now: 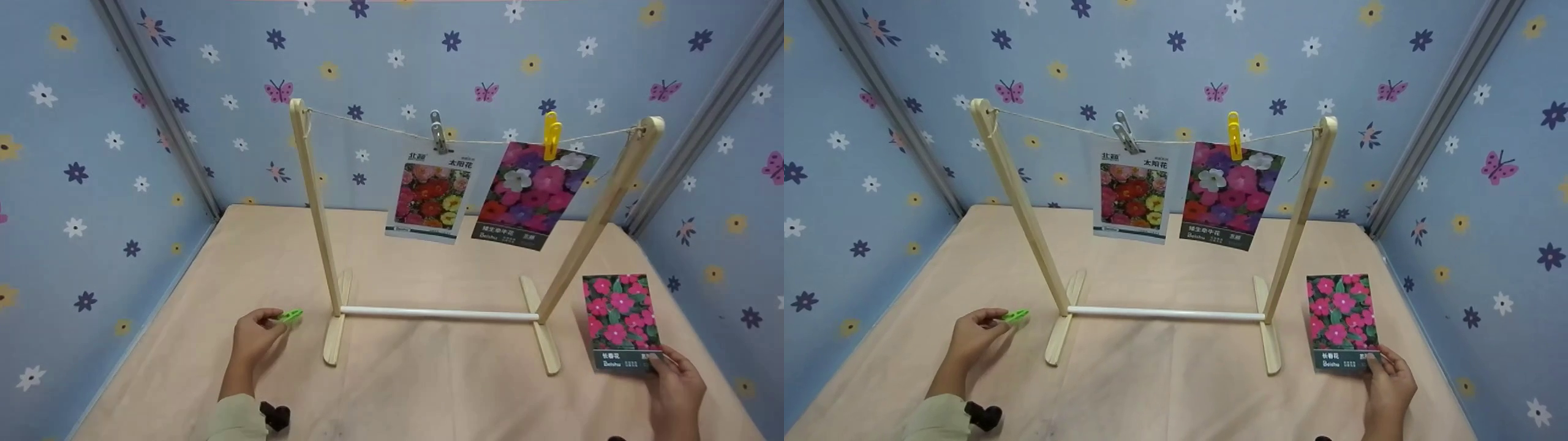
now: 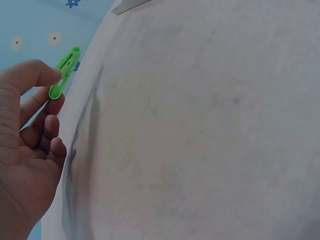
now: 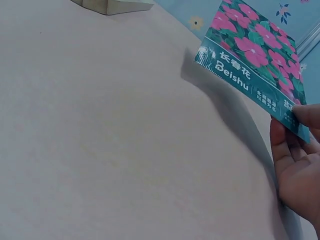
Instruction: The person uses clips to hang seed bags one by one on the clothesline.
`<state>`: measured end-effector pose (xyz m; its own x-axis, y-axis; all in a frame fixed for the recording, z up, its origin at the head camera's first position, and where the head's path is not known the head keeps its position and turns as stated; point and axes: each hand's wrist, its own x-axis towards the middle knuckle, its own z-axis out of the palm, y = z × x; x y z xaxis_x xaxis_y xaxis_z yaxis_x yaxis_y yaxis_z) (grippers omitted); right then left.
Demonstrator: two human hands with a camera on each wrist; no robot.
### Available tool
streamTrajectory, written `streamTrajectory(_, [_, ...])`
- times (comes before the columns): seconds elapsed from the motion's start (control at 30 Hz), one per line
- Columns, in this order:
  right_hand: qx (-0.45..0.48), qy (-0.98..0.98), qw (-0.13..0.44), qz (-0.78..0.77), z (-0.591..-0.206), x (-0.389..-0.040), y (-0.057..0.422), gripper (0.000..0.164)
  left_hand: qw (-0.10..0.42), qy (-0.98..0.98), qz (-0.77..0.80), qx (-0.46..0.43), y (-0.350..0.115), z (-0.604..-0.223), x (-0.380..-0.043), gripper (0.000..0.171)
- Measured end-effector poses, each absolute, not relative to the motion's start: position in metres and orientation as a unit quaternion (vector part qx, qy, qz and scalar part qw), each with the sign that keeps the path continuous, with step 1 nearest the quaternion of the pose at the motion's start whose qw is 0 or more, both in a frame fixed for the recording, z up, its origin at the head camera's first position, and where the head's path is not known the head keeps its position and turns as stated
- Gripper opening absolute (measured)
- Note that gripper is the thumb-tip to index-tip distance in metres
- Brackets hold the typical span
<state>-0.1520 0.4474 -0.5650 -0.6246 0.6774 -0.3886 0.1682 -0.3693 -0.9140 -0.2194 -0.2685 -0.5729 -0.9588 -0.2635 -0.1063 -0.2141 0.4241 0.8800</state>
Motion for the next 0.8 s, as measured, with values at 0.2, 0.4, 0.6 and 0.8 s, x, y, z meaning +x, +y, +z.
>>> streamTrajectory(0.2, [-0.369,-0.503,0.182,0.760,-0.564,-0.151,0.449,0.038,0.042,-0.838,-0.530,0.123,-0.269,-0.569,-0.217,0.030])
streamTrajectory(0.4, [-0.332,-0.458,0.180,0.805,-0.562,-0.146,0.451,0.042,0.049,-0.833,-0.539,0.113,-0.266,-0.565,-0.216,0.032])
streamTrajectory(0.6, [-0.308,-0.428,0.160,0.834,-0.557,-0.142,0.450,0.045,0.055,-0.838,-0.534,0.100,-0.263,-0.559,-0.218,0.033])
streamTrajectory(0.8, [-0.294,-0.426,0.148,0.843,-0.553,-0.141,0.447,0.048,0.080,-0.849,-0.518,0.074,-0.259,-0.551,-0.220,0.027])
